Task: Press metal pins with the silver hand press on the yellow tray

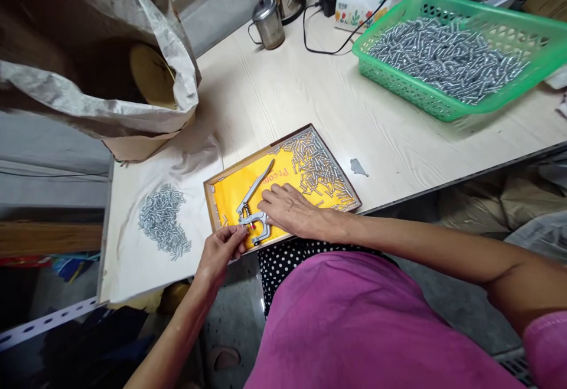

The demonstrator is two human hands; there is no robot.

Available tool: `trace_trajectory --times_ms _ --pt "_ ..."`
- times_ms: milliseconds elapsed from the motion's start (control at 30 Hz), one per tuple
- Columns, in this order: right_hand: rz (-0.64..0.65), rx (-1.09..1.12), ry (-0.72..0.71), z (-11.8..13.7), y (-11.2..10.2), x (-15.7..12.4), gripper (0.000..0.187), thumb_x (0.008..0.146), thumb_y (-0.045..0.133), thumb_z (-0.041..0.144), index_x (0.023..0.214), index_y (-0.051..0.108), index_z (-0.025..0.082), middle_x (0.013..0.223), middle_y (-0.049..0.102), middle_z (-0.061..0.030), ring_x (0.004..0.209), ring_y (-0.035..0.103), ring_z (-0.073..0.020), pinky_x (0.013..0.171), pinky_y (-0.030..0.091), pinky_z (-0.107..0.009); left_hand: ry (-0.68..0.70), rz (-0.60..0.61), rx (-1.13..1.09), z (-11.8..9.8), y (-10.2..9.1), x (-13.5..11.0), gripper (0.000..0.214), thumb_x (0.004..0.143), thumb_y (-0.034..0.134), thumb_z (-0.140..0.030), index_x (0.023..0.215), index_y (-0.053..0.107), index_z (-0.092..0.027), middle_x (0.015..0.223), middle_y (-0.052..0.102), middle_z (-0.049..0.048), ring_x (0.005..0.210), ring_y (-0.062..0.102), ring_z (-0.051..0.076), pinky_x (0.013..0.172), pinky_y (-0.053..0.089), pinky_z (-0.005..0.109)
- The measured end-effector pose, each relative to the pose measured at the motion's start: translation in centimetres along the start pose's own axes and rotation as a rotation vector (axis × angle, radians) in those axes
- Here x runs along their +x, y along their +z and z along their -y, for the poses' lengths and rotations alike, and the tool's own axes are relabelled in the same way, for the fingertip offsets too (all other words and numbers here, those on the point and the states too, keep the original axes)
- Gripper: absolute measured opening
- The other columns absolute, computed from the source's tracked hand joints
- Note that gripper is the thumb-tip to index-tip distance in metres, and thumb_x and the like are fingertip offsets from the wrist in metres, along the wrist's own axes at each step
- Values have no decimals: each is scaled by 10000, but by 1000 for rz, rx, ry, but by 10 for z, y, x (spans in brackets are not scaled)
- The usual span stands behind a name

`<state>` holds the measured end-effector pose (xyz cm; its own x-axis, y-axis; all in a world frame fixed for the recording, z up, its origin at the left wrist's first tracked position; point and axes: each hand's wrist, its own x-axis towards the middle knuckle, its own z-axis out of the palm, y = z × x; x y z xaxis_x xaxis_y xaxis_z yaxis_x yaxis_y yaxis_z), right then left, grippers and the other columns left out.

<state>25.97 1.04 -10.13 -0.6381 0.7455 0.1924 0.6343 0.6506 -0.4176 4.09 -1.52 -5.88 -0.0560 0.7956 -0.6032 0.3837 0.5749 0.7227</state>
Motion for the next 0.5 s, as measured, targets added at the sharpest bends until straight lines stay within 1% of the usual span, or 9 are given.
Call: trace_trajectory --times_ms 100,167,233,367,500 --pt "41 -62 18 -6 -1 -7 103 985 523 185 1025 613 154 1046 597 -90 967 457 -236 814 324 -351 -21 23 22 0 -3 0 597 594 783 -684 793 703 -127 502 577 -19 462 452 88 476 329 214" --pt "52 -66 18 -6 0 -10 133 973 481 105 1013 598 155 1047 592 -90 957 453 -232 817 327 -350 -33 46 47 0 -3 1 594 592 776 -695 773 704 -134 498 576 -17 466 451 92 481 329 219" --pt "46 -47 19 -5 0 -12 162 958 458 64 997 587 155 1028 590 -89 934 450 -229 804 334 -347 -41 63 70 0 -3 2 580 590 774 -697 746 697 -143 500 576 -16 474 460 98 487 330 225" --pt "11 -10 -38 -1 -5 -14 192 943 437 39 992 586 148 998 595 -91 902 462 -224 788 364 -343 -68 87 82 0 -3 3 537 618 762 -680 706 683 -156 511 575 -15 487 473 105 500 339 231" --pt "-40 -24 -93 1 -9 -15 209 976 410 78 984 603 156 965 608 -80 872 477 -213 781 384 -335 -91 104 55 -1 -5 3 494 642 760 -647 692 676 -162 518 573 -13 494 474 107 505 347 231"
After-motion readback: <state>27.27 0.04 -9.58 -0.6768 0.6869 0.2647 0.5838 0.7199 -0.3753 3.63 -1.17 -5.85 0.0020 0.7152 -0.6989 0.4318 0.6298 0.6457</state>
